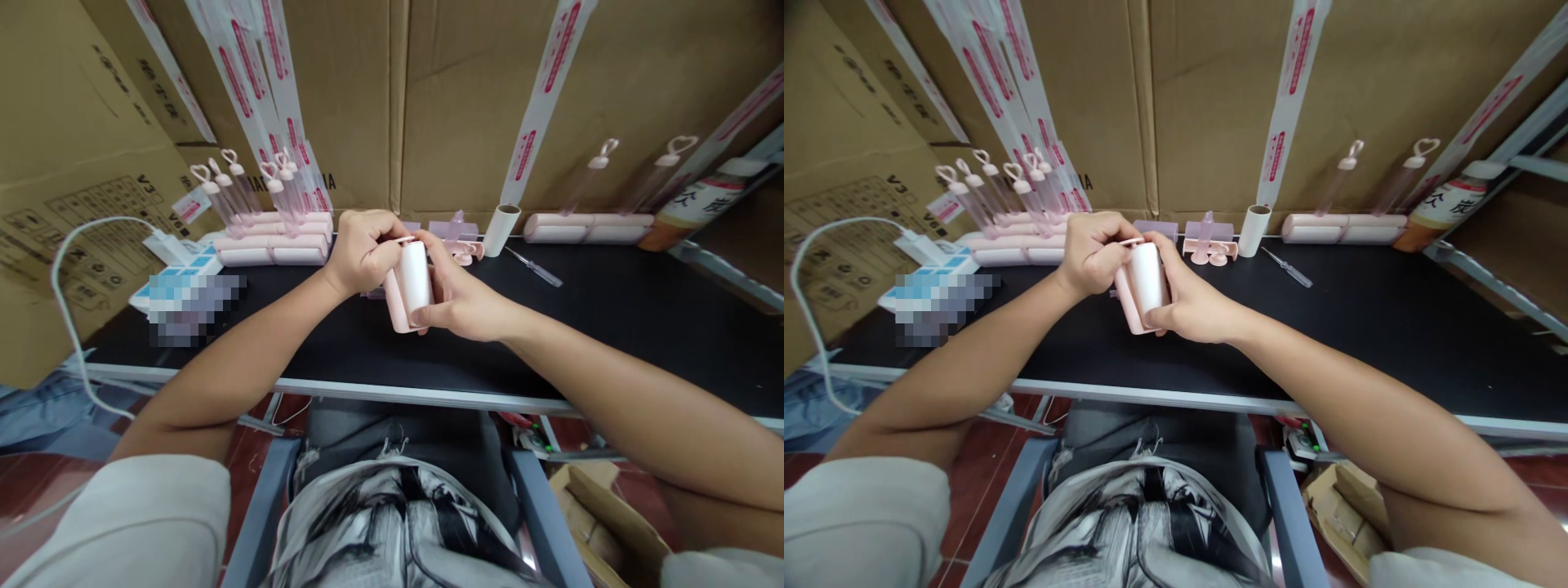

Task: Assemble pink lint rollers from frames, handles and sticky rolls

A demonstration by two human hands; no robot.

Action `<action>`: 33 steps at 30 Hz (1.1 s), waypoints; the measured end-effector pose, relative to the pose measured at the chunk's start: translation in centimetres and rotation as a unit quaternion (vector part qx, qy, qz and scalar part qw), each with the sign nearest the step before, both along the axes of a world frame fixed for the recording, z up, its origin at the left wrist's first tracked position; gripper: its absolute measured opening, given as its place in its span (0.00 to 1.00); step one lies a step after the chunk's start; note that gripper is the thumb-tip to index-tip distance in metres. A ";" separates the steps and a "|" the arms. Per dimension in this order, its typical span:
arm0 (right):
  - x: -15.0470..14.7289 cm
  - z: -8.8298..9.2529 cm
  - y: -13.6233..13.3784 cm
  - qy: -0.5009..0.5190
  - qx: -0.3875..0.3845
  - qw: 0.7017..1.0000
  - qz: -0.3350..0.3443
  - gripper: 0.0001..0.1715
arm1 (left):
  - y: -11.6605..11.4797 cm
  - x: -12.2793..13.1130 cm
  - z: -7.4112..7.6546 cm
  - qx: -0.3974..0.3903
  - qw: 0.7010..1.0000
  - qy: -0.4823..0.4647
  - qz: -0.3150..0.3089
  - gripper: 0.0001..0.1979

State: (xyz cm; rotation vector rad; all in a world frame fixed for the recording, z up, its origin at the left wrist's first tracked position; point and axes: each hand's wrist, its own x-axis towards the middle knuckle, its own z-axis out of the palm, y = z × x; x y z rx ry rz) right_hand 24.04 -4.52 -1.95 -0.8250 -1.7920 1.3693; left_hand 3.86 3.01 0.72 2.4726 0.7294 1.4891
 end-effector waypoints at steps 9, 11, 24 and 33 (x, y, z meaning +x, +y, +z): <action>-0.1 -0.6 0.4 -0.012 0.009 0.999 -0.047 0.62 | 0.3 -0.1 -0.5 0.046 0.998 0.038 -0.006 0.10; 0.0 -0.7 0.4 -0.015 0.019 0.998 -0.053 0.59 | 0.6 -0.4 -0.4 0.083 0.995 0.058 -0.021 0.11; -0.1 -0.6 0.2 -0.071 0.078 0.989 -0.106 0.62 | 0.3 -0.2 -0.8 0.088 0.992 0.091 -0.002 0.29; 0.7 -1.3 1.3 -0.088 0.251 0.960 -0.091 0.63 | 0.2 -0.2 -0.1 -0.029 0.998 0.036 -0.042 0.29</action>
